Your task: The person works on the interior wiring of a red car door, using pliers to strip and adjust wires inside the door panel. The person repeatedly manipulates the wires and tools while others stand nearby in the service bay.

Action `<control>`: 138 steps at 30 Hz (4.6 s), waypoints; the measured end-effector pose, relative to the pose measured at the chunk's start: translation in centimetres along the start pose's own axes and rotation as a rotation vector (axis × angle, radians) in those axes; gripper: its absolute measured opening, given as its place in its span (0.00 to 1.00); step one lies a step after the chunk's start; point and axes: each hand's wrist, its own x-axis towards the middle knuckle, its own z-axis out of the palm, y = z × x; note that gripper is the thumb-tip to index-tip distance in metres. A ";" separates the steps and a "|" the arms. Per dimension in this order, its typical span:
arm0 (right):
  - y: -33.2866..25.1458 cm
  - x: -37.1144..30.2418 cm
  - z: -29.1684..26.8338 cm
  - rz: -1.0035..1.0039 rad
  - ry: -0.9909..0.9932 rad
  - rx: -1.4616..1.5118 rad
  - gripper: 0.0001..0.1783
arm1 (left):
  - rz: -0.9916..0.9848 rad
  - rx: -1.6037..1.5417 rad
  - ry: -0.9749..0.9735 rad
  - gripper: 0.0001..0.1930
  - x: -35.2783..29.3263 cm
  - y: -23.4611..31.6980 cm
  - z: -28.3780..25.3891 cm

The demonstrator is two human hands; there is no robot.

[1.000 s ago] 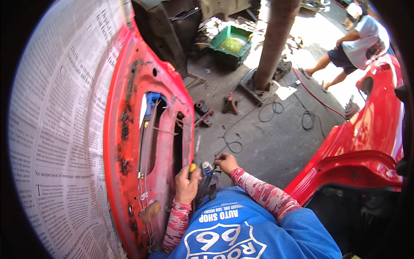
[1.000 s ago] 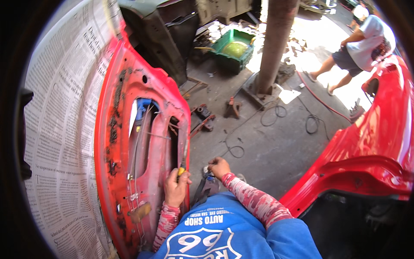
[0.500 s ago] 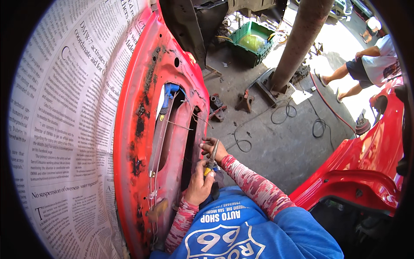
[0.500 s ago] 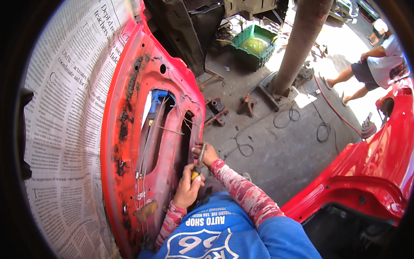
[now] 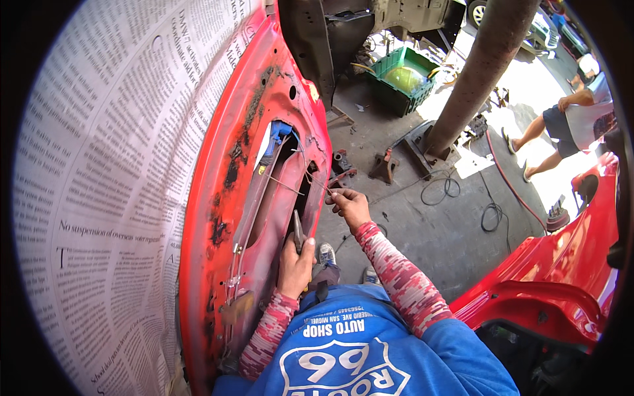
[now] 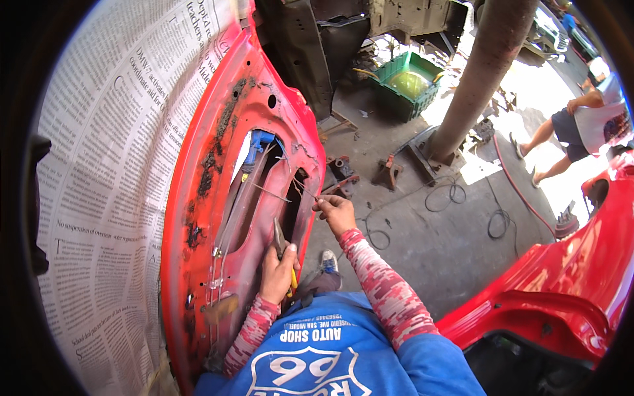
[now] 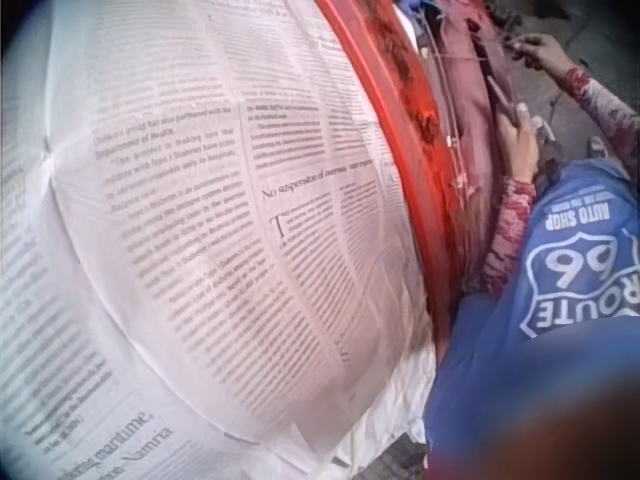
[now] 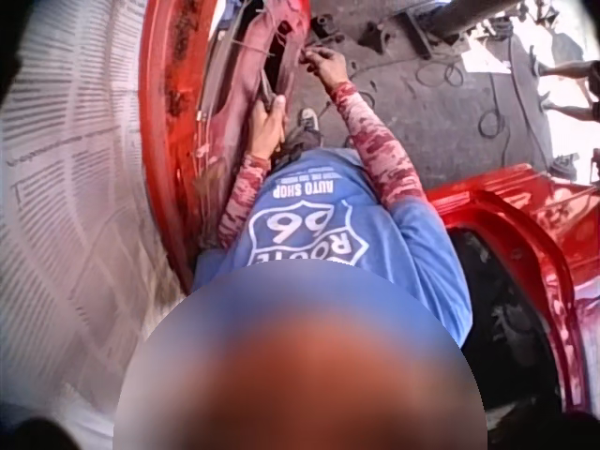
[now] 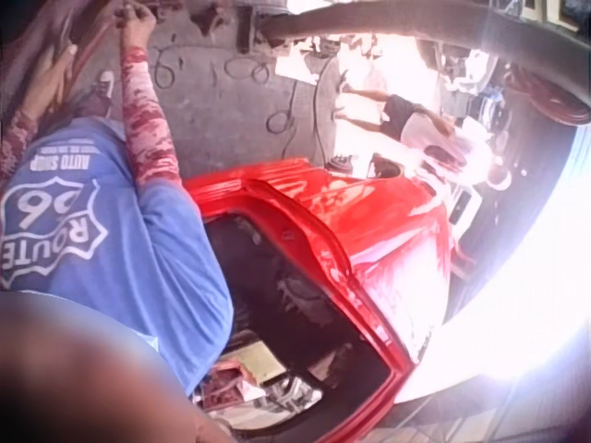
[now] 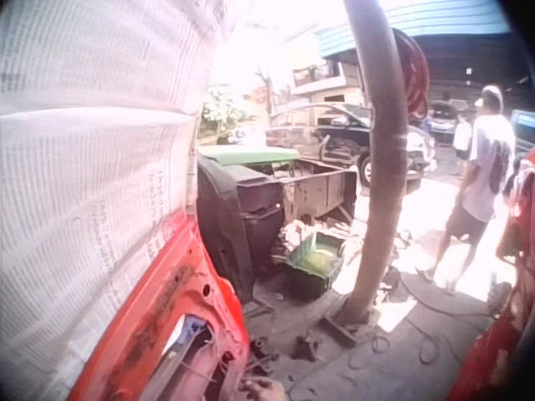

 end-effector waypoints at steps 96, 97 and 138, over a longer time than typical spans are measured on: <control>-5.3 2.9 1.3 0.039 0.149 -0.464 0.16 | 0.564 0.505 0.135 0.12 12.2 0.1 4.7; -5.1 3.0 1.1 0.061 0.140 -0.448 0.16 | 0.566 0.493 0.147 0.11 12.2 0.1 4.9; -5.6 3.3 -1.5 0.181 -0.476 -0.239 0.12 | 0.338 0.118 0.250 0.13 11.3 2.3 6.4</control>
